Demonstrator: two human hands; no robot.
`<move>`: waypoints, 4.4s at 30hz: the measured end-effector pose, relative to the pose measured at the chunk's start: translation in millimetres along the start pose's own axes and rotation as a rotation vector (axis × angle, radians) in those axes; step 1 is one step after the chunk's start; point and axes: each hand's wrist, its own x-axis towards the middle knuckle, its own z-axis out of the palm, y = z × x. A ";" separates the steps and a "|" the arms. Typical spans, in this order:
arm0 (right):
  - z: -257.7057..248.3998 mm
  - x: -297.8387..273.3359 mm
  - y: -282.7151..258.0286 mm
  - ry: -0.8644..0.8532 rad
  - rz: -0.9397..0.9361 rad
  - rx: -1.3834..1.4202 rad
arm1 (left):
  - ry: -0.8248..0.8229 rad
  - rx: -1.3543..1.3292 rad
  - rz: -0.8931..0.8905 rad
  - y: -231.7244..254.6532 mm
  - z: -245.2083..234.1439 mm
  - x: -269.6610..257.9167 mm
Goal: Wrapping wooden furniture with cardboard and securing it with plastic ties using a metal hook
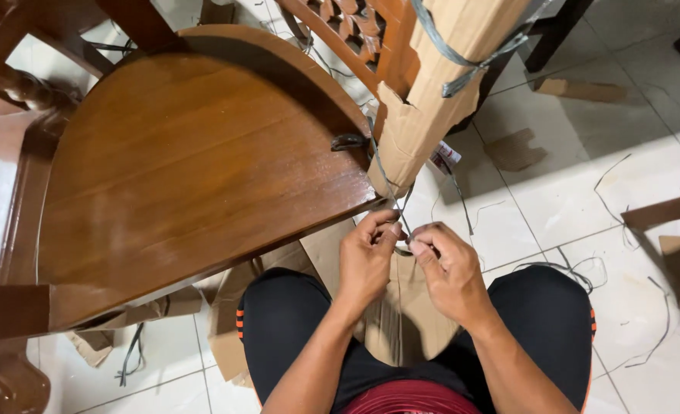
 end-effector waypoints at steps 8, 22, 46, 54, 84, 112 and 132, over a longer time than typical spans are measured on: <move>0.2 -10.9 35.5 -0.087 0.041 -0.005 | -0.096 -0.349 -0.374 0.7 4.0 18.1; -21.5 30.6 20.0 0.066 -0.284 -0.240 | 0.056 0.128 -0.066 21.3 18.6 8.0; -6.0 46.6 41.2 0.257 0.228 0.820 | 0.153 0.276 0.288 16.9 20.9 2.3; -29.2 91.1 88.8 0.220 0.367 1.237 | 0.196 0.697 0.508 25.6 -10.3 23.6; -17.8 74.0 158.0 0.160 0.418 1.135 | -0.445 0.488 0.622 80.3 -13.4 37.2; -64.1 42.5 28.5 0.130 -0.318 0.568 | -0.140 0.644 1.016 31.9 30.2 58.8; -29.1 66.0 41.2 0.135 -0.173 0.188 | -0.180 0.612 0.899 39.6 31.0 43.0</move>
